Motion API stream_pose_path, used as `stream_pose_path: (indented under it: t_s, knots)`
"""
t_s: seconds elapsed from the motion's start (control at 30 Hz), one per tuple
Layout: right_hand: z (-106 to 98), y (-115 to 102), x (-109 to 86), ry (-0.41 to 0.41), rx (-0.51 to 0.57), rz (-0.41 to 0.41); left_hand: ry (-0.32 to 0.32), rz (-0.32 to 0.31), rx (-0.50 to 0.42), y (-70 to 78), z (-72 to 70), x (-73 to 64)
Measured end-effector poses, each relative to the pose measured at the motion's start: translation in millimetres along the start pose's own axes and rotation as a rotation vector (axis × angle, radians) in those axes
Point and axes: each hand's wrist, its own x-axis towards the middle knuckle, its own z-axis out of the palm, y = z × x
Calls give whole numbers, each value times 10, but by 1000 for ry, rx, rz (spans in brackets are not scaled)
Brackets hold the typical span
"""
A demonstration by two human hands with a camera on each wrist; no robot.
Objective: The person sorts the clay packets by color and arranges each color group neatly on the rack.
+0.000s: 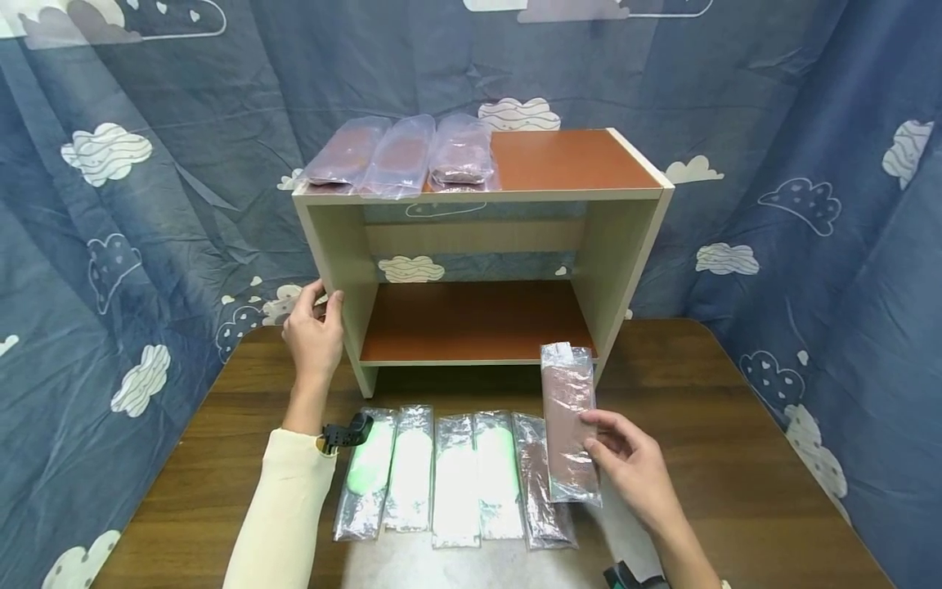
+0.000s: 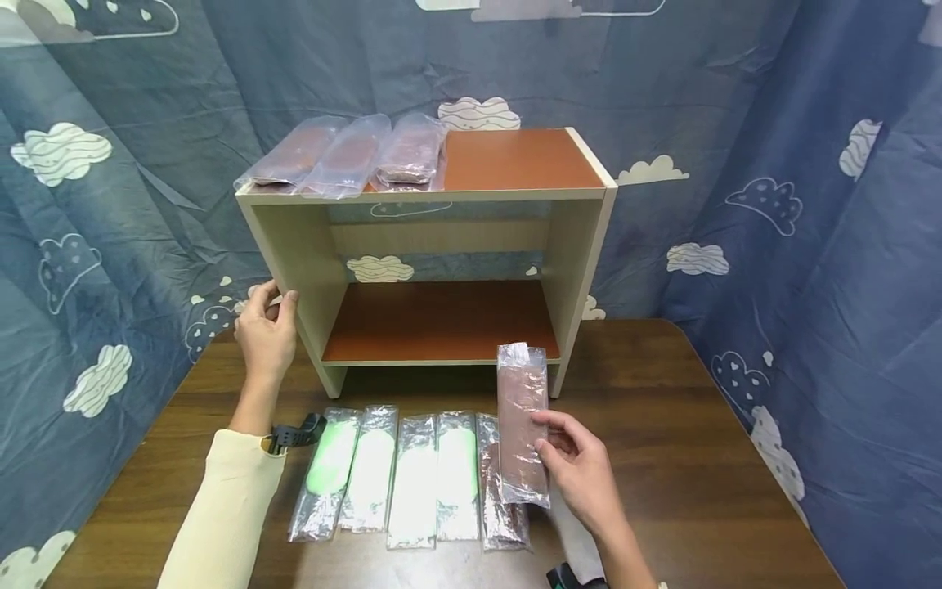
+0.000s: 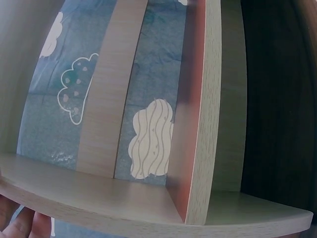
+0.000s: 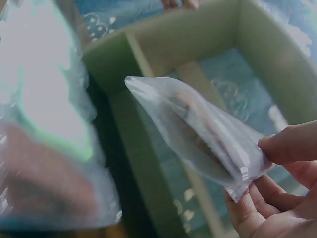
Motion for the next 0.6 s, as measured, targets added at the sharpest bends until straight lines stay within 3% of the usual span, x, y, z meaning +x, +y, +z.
stream_pose_path:
  t_s: [0.2, 0.3, 0.47, 0.6]
  knots:
    - [42, -248, 37, -6, -17, -124, 9, 11, 0, -12, -32, 1]
    - [35, -402, 89, -10, -6, -230, 1, 16, 15, -24, -41, 8]
    - [-15, -713, 257, -34, 131, -426, -25, 29, 39, -35, -54, 39]
    - [-111, -1030, 435, -70, 231, -521, -55, 57, 46, -36, -57, 81]
